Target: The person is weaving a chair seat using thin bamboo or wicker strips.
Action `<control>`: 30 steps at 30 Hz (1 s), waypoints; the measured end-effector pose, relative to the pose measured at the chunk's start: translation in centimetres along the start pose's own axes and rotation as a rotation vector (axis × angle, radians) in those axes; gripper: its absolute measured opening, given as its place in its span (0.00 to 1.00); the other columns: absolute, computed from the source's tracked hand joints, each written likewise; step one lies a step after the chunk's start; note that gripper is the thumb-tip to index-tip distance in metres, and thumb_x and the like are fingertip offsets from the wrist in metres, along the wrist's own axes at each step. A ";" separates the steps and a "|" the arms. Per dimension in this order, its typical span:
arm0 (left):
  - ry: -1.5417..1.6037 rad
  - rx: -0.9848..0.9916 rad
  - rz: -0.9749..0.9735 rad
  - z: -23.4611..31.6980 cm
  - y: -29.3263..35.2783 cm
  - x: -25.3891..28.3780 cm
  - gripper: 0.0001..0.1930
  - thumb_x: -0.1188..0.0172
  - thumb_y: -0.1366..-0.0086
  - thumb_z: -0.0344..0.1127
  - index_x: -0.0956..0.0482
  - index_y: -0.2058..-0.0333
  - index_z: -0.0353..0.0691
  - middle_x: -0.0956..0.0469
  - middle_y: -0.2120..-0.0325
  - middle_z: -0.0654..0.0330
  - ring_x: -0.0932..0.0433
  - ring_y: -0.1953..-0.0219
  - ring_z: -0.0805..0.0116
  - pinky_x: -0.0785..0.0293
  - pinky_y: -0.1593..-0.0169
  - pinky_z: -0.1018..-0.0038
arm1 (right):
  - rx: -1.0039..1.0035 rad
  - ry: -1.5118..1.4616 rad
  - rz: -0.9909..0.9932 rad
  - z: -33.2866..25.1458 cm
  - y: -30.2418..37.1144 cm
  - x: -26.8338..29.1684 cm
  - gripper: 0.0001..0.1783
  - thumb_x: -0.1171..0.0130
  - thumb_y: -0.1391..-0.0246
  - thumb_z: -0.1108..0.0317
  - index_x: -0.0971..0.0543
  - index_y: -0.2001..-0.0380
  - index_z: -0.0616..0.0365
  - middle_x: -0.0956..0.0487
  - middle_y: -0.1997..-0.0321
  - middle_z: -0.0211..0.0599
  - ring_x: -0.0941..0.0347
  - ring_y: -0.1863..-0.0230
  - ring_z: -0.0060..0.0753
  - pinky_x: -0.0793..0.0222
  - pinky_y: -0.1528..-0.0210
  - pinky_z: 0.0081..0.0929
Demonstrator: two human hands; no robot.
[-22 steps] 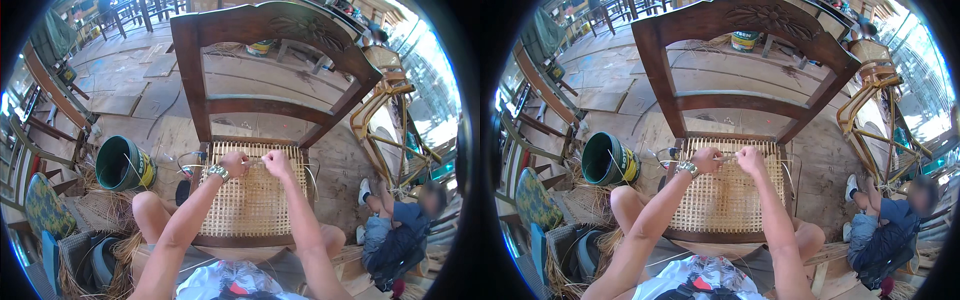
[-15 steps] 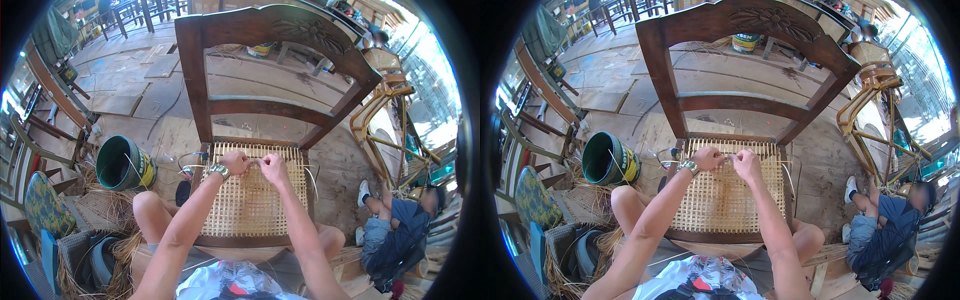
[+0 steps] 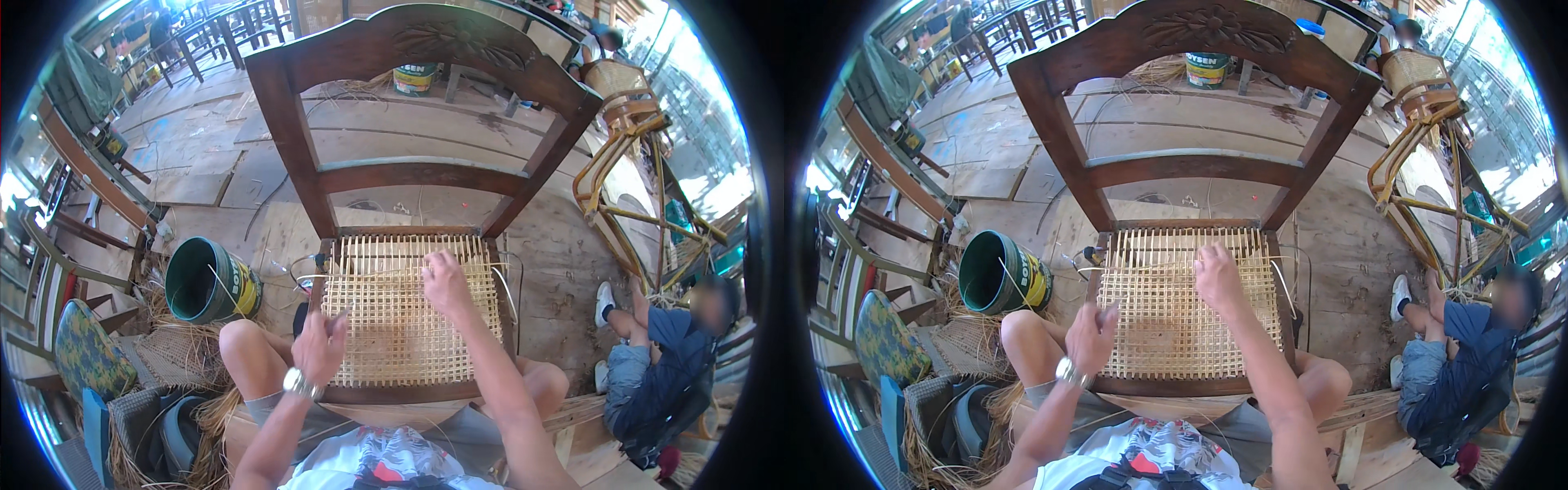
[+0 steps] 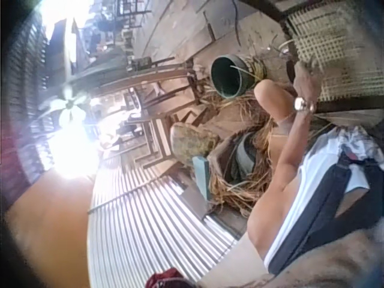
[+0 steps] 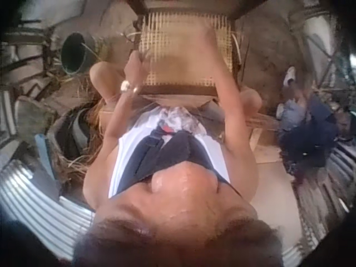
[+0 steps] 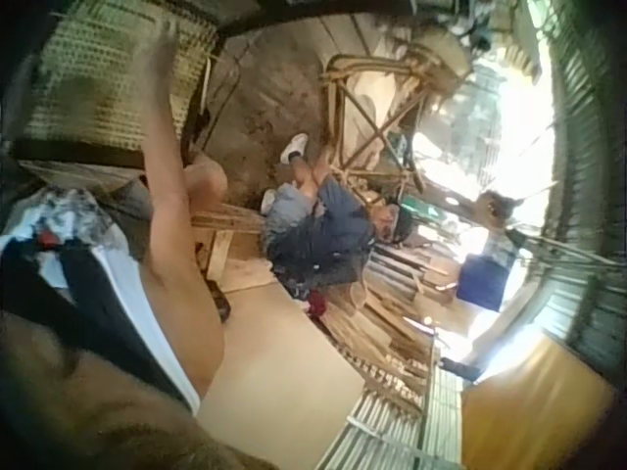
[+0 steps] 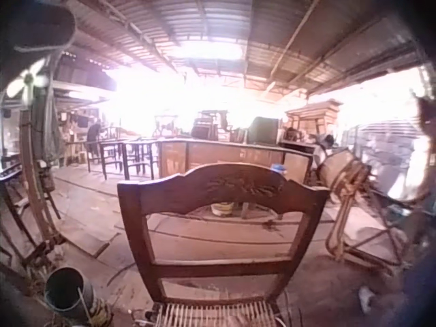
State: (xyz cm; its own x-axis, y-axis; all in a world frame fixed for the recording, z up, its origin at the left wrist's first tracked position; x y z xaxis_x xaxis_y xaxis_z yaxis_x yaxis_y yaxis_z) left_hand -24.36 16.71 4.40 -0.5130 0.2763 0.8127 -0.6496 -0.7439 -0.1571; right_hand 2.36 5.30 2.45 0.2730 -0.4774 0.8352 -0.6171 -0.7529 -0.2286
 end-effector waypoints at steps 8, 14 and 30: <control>0.389 -0.086 0.123 5.0 -0.5 10.2 0.12 0.37 0.33 0.41 0.23 0.67 0.37 0.24 0.78 0.53 0.23 0.76 0.66 0.29 0.70 0.72 | -0.118 0.021 0.035 -0.3 -2.0 6.3 0.13 0.41 0.41 0.66 0.22 0.56 0.63 0.24 0.51 0.48 0.26 0.50 0.51 0.30 0.45 0.40; 0.941 0.217 0.266 -1.0 -5.8 11.7 0.15 0.52 0.23 0.39 0.23 0.63 0.35 0.24 0.75 0.63 0.29 0.73 0.78 0.31 0.68 0.77 | 0.204 -0.376 -0.396 -12.7 -5.0 -2.0 0.34 0.37 0.41 0.64 0.36 0.33 0.56 0.28 0.36 0.46 0.34 0.34 0.46 0.39 0.30 0.38; 0.262 -0.047 -0.284 -1.5 -4.0 5.7 0.08 0.45 0.34 0.32 0.20 0.60 0.40 0.19 0.74 0.49 0.20 0.68 0.44 0.25 0.66 0.57 | -0.108 -0.344 -0.231 -2.6 -5.8 2.0 0.28 0.40 0.39 0.62 0.30 0.37 0.57 0.26 0.39 0.44 0.27 0.41 0.37 0.28 0.42 0.34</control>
Point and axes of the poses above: each hand's wrist, its own y-axis away from the middle knuckle, its own x-axis out of the back of the hand, z = x × y, the point moved 8 cm from there along -y, towards the middle knuckle
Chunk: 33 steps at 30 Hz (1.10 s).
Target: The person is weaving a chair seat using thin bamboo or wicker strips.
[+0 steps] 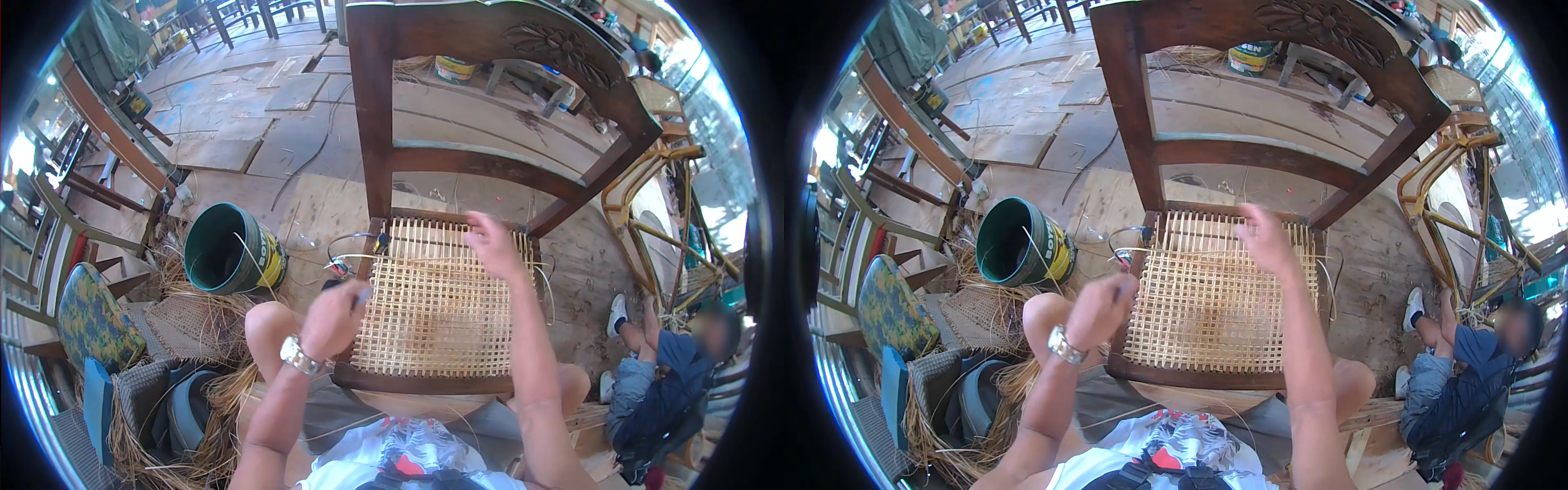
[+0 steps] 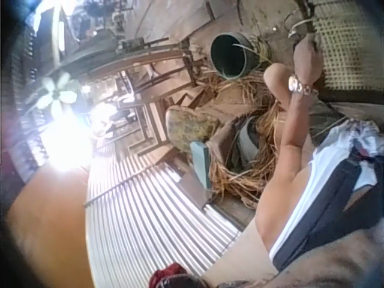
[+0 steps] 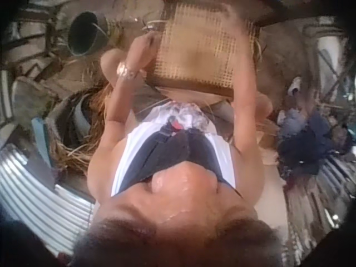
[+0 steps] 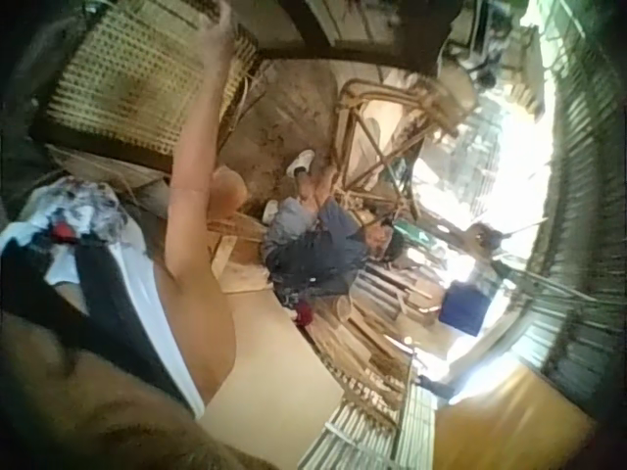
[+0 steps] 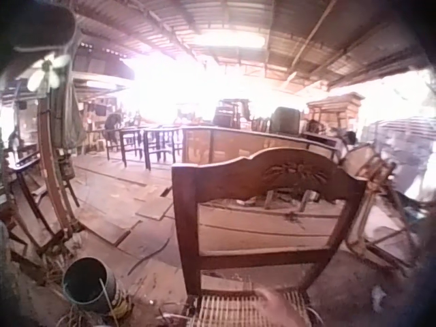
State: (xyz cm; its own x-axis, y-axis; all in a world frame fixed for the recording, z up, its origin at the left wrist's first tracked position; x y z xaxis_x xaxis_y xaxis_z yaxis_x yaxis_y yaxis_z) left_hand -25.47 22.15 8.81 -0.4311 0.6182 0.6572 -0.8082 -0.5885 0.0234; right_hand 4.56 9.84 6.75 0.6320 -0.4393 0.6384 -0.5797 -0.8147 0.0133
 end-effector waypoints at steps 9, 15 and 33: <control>0.067 0.146 0.186 -0.5 -1.7 7.1 0.12 0.46 0.27 0.38 0.19 0.59 0.37 0.20 0.78 0.57 0.20 0.75 0.67 0.25 0.68 0.71 | 0.031 -0.181 0.092 -0.7 3.2 4.5 0.27 0.41 0.38 0.64 0.31 0.37 0.56 0.23 0.41 0.42 0.25 0.43 0.37 0.27 0.42 0.34; 0.091 0.094 -0.137 0.0 -0.2 -2.4 0.10 0.47 0.30 0.34 0.20 0.59 0.35 0.19 0.76 0.49 0.18 0.72 0.53 0.25 0.65 0.62 | 0.344 -0.380 -0.595 -12.4 1.5 -6.9 0.35 0.40 0.40 0.69 0.39 0.31 0.49 0.30 0.32 0.38 0.33 0.34 0.39 0.32 0.35 0.37; 0.082 0.092 -0.062 -3.7 -0.8 -7.0 0.07 0.47 0.33 0.33 0.22 0.64 0.39 0.21 0.76 0.50 0.20 0.71 0.48 0.27 0.66 0.57 | 0.358 -0.392 0.154 -11.6 -0.1 -13.6 0.13 0.36 0.39 0.57 0.22 0.63 0.56 0.25 0.69 0.27 0.31 0.69 0.19 0.32 0.63 0.27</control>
Point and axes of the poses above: each hand's wrist, its own y-axis away from the middle knuckle, its own x-axis out of the back of the hand, z = x × y, the point moved 8 cm from there along -y, towards the middle knuckle
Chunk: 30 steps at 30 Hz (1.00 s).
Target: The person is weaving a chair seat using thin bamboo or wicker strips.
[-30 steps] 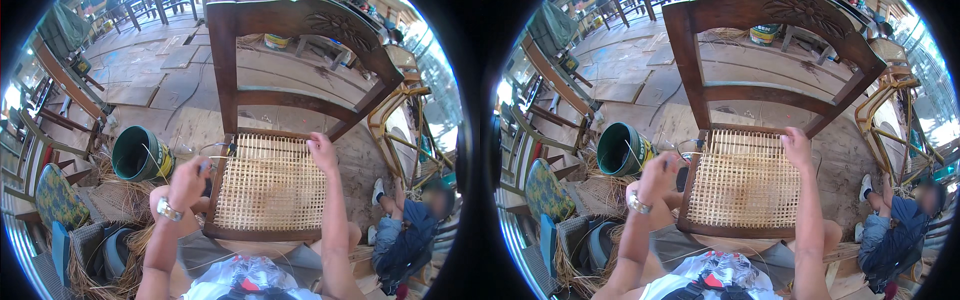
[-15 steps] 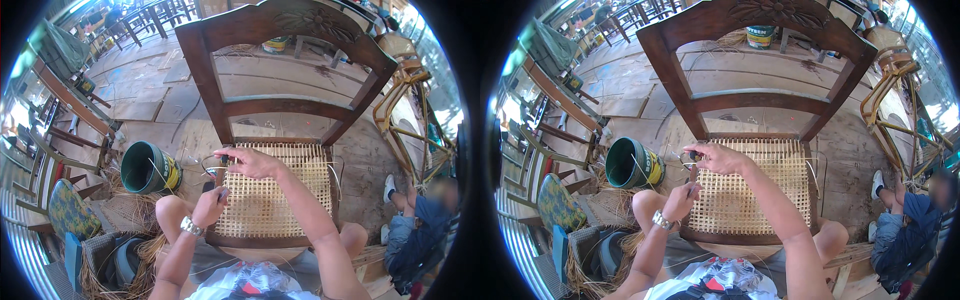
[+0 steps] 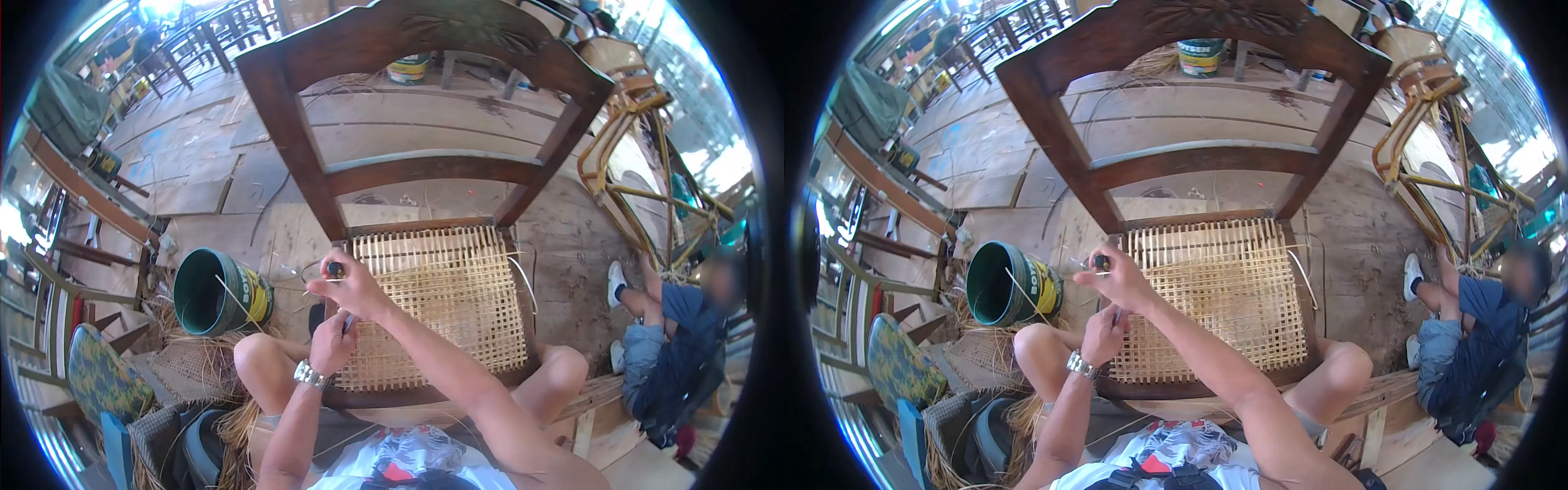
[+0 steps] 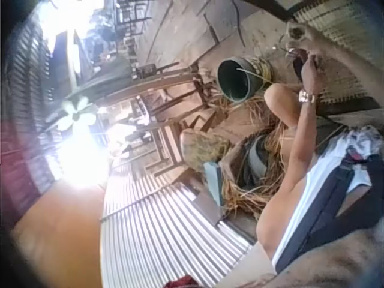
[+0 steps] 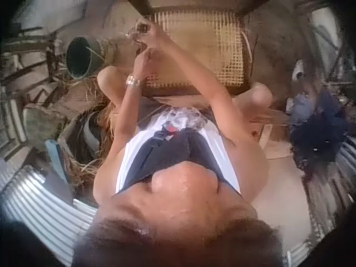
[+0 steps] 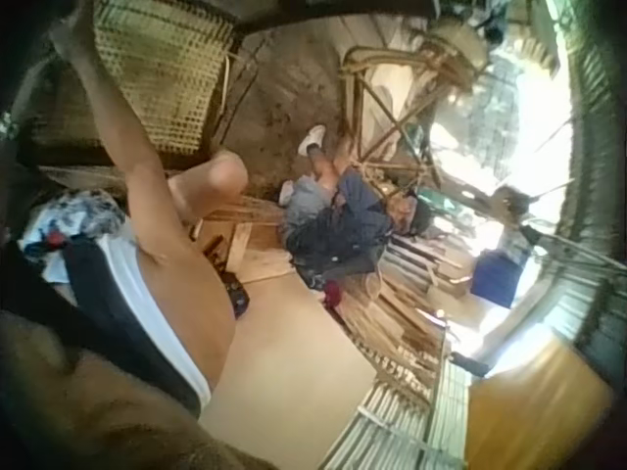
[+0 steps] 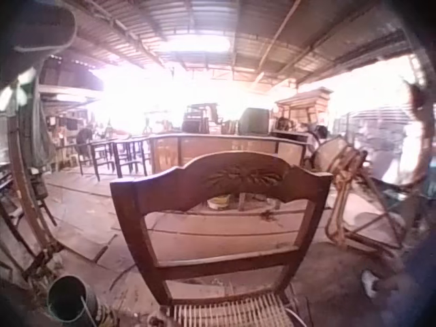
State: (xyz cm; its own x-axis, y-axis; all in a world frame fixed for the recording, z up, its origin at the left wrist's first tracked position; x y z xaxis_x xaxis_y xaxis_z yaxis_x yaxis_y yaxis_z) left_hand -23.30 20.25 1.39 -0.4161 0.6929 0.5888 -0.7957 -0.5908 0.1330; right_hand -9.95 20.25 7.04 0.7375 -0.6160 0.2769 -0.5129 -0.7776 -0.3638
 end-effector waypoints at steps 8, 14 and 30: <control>0.015 -0.004 0.026 2.1 -0.6 -2.4 0.08 0.46 0.31 0.36 0.21 0.65 0.40 0.22 0.78 0.54 0.22 0.74 0.54 0.28 0.68 0.62 | 0.562 -0.097 -0.164 -24.5 -9.7 10.4 0.23 0.33 0.43 0.48 0.24 0.75 0.58 0.29 0.82 0.24 0.36 0.79 0.15 0.42 0.78 0.21; 0.018 -0.006 -0.026 0.8 0.3 0.2 0.12 0.48 0.28 0.38 0.21 0.63 0.36 0.20 0.77 0.53 0.20 0.72 0.54 0.27 0.64 0.63 | -0.021 -0.019 0.021 -21.2 1.0 29.6 0.19 0.51 0.30 0.66 0.31 0.39 0.55 0.24 0.47 0.33 0.28 0.55 0.20 0.30 0.60 0.22; -0.134 -0.030 0.046 4.8 -7.3 8.1 0.17 0.49 0.29 0.43 0.22 0.63 0.31 0.19 0.74 0.43 0.20 0.68 0.41 0.27 0.64 0.56 | -1.731 1.141 -0.068 7.4 71.3 35.0 0.25 0.43 0.40 0.56 0.26 0.49 0.67 0.25 0.44 0.59 0.28 0.43 0.60 0.32 0.41 0.46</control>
Point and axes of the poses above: each hand's wrist, its own y-axis away from the middle knuckle, its own x-axis out of the back of the hand, z = x × y, the point moved 8 cm from there along -y, towards the middle knuckle
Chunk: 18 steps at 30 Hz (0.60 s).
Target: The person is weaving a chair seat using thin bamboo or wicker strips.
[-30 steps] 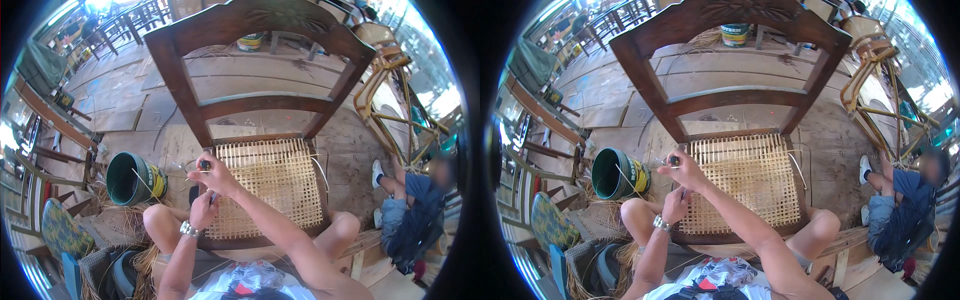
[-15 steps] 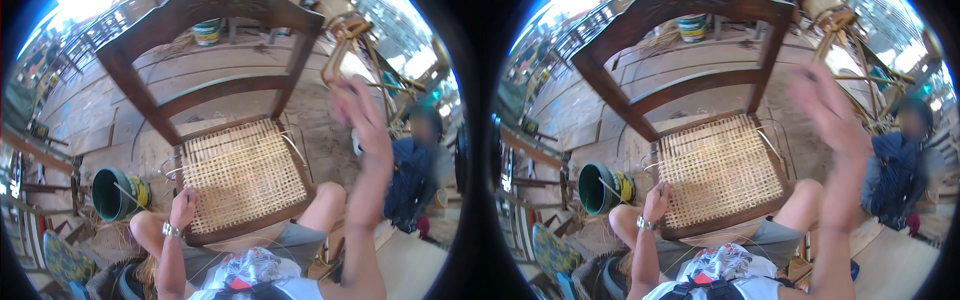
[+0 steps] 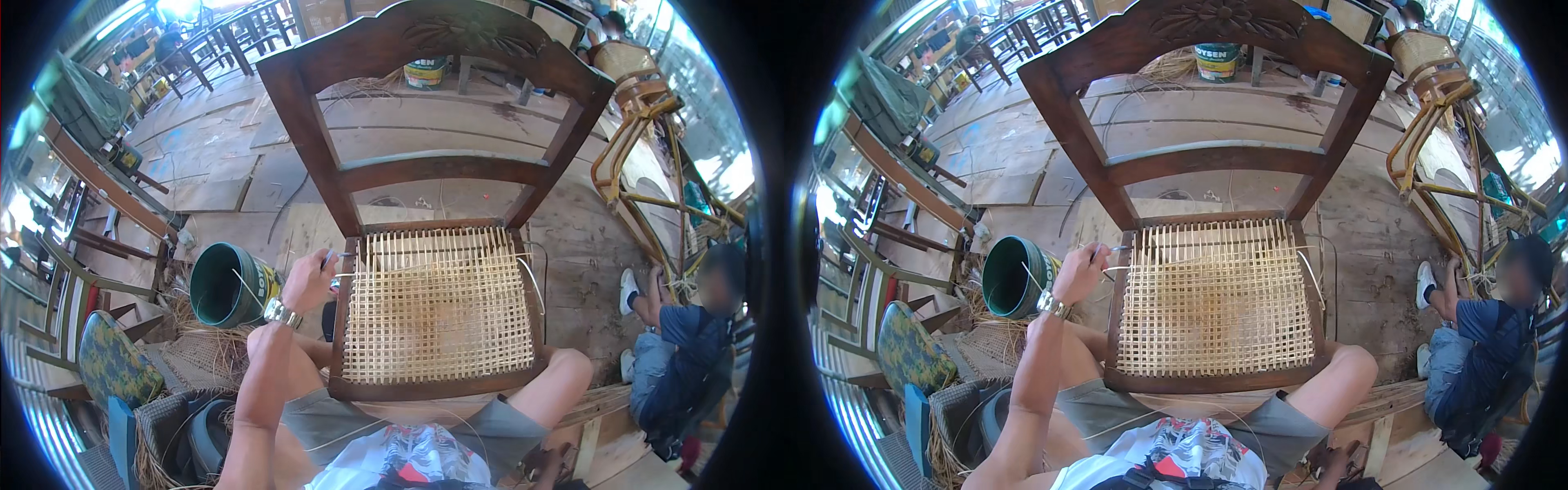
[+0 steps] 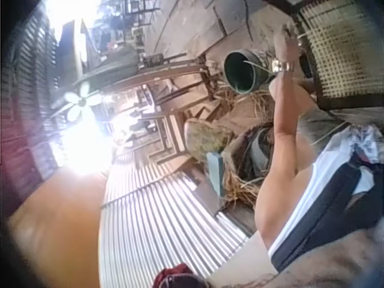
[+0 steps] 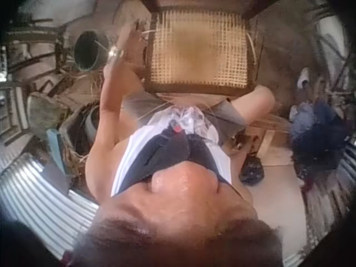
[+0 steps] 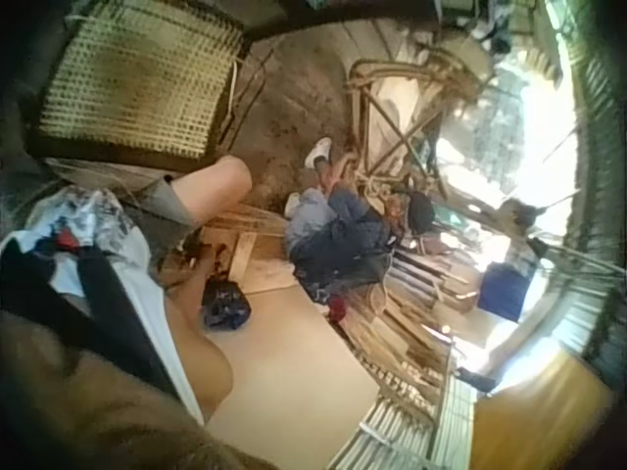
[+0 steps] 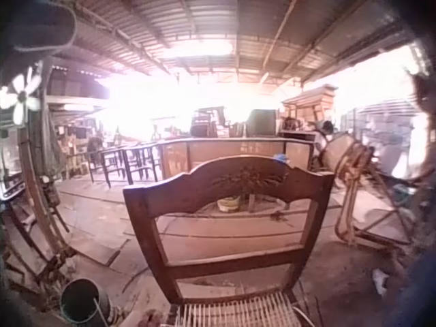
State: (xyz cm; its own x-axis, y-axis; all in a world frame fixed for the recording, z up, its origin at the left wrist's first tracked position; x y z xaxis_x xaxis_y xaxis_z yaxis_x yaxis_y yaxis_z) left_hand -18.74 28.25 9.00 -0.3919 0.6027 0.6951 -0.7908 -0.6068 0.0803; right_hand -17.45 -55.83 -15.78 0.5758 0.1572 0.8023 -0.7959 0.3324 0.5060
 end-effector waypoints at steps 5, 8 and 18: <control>-0.025 -0.169 0.006 2.2 -3.1 -3.0 0.17 0.44 0.32 0.45 0.20 0.65 0.33 0.20 0.73 0.43 0.20 0.68 0.41 0.27 0.64 0.54 | 0.408 -0.756 0.521 -8.0 -3.7 23.9 0.14 0.47 0.33 0.64 0.24 0.55 0.67 0.22 0.59 0.54 0.24 0.58 0.45 0.30 0.51 0.36; -0.076 -0.249 -0.110 4.9 -5.5 -8.5 0.16 0.41 0.35 0.46 0.18 0.66 0.36 0.20 0.71 0.43 0.20 0.66 0.43 0.27 0.62 0.54 | 0.677 -1.075 0.619 -15.8 -2.6 37.7 0.15 0.46 0.33 0.62 0.23 0.54 0.64 0.20 0.60 0.33 0.27 0.61 0.28 0.29 0.55 0.29; -0.339 -0.312 -0.147 4.3 -4.4 -13.3 0.08 0.41 0.37 0.37 0.23 0.63 0.40 0.22 0.66 0.50 0.20 0.62 0.48 0.24 0.59 0.53 | 1.040 -0.548 0.202 -43.5 -3.0 40.2 0.21 0.45 0.37 0.54 0.22 0.49 0.58 0.20 0.52 0.51 0.24 0.48 0.54 0.30 0.45 0.43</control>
State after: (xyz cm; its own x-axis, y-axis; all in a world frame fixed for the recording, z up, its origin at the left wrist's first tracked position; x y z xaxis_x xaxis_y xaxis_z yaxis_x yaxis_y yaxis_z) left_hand -8.05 20.66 2.52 -0.1307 0.4364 0.8902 -0.9499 -0.3123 0.0136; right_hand 16.21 -10.01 1.17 0.4674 -0.3820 0.7973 -0.7784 -0.6054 0.1663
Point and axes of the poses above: each hand's wrist, its own y-axis away from the middle knuckle, its own x-axis out of the back of the hand, z = x × y, the point moved 8 cm from there along -y, towards the middle knuckle
